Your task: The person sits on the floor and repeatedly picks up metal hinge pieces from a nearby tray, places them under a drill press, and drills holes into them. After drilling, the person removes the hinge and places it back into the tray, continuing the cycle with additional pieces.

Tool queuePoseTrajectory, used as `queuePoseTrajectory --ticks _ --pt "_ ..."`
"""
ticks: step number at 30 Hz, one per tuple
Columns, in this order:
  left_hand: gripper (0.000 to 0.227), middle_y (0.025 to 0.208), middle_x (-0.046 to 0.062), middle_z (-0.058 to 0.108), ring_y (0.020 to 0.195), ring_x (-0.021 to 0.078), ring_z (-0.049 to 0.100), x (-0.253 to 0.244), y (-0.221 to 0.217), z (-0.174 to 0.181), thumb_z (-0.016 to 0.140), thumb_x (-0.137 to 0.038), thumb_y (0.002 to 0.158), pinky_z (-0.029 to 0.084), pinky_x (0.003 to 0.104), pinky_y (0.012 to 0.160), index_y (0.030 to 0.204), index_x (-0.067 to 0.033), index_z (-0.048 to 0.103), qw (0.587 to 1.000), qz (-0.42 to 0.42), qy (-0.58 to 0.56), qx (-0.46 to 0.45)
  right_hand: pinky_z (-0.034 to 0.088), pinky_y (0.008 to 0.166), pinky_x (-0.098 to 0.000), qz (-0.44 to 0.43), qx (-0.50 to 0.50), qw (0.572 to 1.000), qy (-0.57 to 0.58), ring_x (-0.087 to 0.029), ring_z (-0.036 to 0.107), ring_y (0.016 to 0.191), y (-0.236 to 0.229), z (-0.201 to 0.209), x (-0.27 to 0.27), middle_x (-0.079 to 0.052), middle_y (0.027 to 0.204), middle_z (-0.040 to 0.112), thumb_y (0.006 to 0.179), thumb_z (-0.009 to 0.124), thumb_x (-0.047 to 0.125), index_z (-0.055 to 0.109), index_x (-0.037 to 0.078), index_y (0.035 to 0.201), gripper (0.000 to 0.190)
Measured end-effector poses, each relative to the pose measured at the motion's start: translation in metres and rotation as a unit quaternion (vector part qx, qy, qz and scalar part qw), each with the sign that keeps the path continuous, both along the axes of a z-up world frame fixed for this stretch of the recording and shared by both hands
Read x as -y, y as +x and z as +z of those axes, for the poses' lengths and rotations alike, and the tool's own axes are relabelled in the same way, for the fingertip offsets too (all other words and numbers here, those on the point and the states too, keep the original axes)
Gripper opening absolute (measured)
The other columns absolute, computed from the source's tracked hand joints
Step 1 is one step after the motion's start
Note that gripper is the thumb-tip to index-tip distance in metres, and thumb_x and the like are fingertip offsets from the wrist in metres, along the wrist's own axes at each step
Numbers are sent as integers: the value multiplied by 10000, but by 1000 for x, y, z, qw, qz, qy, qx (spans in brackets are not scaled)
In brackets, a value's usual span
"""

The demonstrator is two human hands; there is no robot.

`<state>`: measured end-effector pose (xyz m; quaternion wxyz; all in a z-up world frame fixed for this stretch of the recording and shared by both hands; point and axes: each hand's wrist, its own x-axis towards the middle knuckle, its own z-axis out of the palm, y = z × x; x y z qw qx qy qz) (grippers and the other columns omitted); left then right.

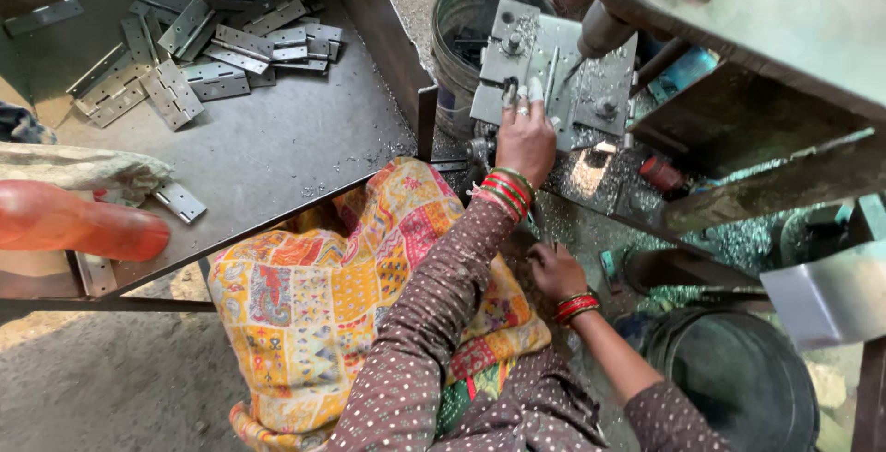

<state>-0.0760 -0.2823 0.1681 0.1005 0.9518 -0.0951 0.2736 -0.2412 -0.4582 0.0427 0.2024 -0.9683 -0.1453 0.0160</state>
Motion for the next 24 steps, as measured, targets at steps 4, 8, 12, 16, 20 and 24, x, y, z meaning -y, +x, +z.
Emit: queuePoseTrajectory --ticks 4,8,12,16,20,24 --pt "289 1272 232 641 1132 334 686 -6 -6 -1 573 -119 892 373 485 1139 1052 51 743 1000 -1 23 16 549 740 -468 0 -95 995 6 -352 687 846 2 13 3 -149 923 699 891 705 389 706 175 1027 254" --pt "242 1302 182 639 1092 299 692 1 19 1 553 -106 985 335 501 1205 1083 19 737 983 -37 15 -177 544 747 -464 -4 -142 985 -93 -347 679 854 32 55 22 -155 914 686 858 734 494 725 183 1019 350" --pt "236 1417 161 584 1103 286 674 7 43 0 541 -120 1000 337 512 1183 1046 0 739 977 -41 -9 -210 545 726 -461 -4 -126 988 -84 -338 687 823 26 40 15 -165 918 685 887 698 488 723 181 1073 360" --pt "305 1447 174 559 1312 323 566 3 30 -1 533 -135 948 348 489 1167 1112 32 728 998 -9 6 -60 547 712 -470 -15 -45 998 -43 -360 678 851 -2 4 -7 -169 959 681 919 670 454 712 171 1094 335" --pt "347 1433 166 567 1401 329 509 -4 13 0 504 -130 963 339 516 1190 1198 25 708 993 -36 -28 -105 557 733 -462 -25 -169 984 -39 -327 707 831 10 32 2 -138 911 714 888 670 487 717 193 1090 360" --pt "319 1484 146 539 1399 346 483 -7 34 4 491 -110 886 307 565 1145 1072 -103 750 988 -47 -24 -147 543 761 -467 -3 -164 983 -85 -351 691 859 38 79 13 -175 922 701 873 715 503 735 175 1058 377"
